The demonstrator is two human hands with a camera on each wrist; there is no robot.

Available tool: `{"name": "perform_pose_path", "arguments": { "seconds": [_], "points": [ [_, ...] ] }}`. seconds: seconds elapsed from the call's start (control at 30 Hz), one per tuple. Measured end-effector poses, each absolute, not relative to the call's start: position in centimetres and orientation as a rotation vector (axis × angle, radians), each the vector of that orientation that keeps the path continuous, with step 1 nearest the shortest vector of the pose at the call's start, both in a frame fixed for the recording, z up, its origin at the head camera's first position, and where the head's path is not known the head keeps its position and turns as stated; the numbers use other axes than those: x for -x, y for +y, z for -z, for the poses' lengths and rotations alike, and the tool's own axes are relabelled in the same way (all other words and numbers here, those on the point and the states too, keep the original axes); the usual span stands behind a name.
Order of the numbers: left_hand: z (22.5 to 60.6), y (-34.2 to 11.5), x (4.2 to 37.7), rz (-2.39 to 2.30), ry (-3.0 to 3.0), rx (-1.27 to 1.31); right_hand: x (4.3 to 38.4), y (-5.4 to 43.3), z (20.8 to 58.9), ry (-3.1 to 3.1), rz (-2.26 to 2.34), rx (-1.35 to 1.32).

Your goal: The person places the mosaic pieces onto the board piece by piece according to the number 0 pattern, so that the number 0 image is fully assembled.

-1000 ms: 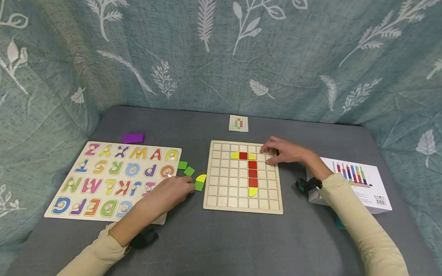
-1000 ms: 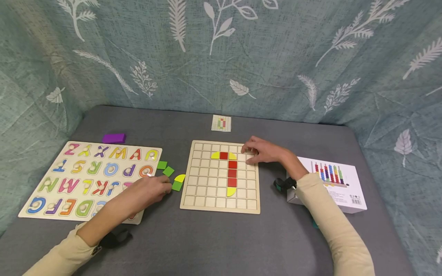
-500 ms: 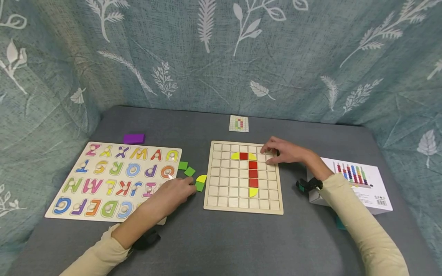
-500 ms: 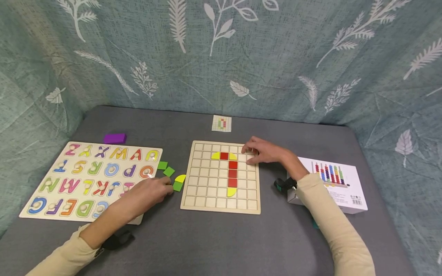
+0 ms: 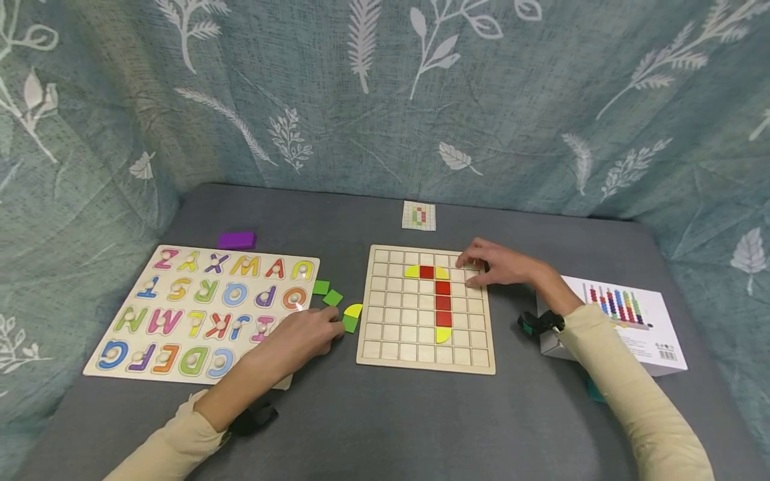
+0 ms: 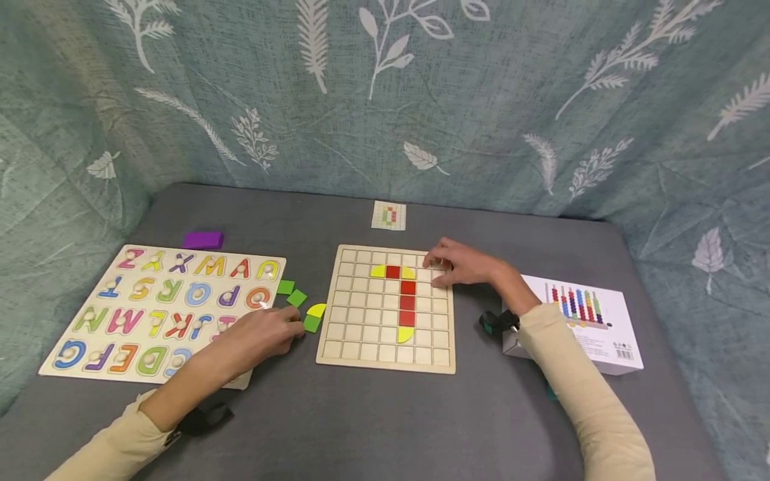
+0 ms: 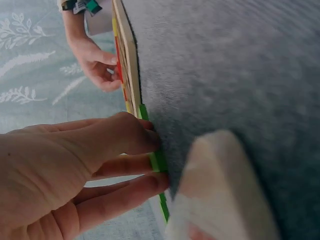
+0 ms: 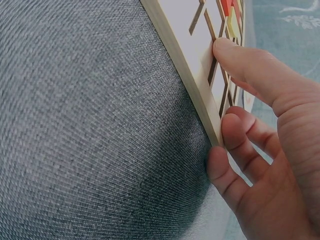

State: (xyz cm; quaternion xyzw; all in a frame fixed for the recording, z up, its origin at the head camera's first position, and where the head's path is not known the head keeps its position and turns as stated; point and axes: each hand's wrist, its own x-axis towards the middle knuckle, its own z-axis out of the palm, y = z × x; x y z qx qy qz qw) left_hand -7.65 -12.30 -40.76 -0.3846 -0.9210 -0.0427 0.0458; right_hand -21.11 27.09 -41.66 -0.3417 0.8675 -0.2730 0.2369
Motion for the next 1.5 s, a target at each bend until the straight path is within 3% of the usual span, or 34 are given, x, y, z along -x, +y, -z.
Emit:
{"name": "perform_pose_path", "arguments": {
  "seconds": [0.33,0.6,1.07,1.5],
  "points": [
    [41.1,-12.5,7.7,0.128,-2.793,1.165,21.1,27.2,41.7,2.381,0.758,0.939],
    [39.6,-12.5,8.4,0.474,-2.820,1.270,21.0,27.2,41.7,2.374,0.764,0.940],
    [40.3,-3.3,9.8,0.401,-2.646,1.607,21.1,27.0,41.9,2.376,0.766,0.919],
    [40.7,0.0,10.0,0.250,-2.745,1.598,21.0,27.1,41.6,2.370,0.782,0.908]
  ]
}}
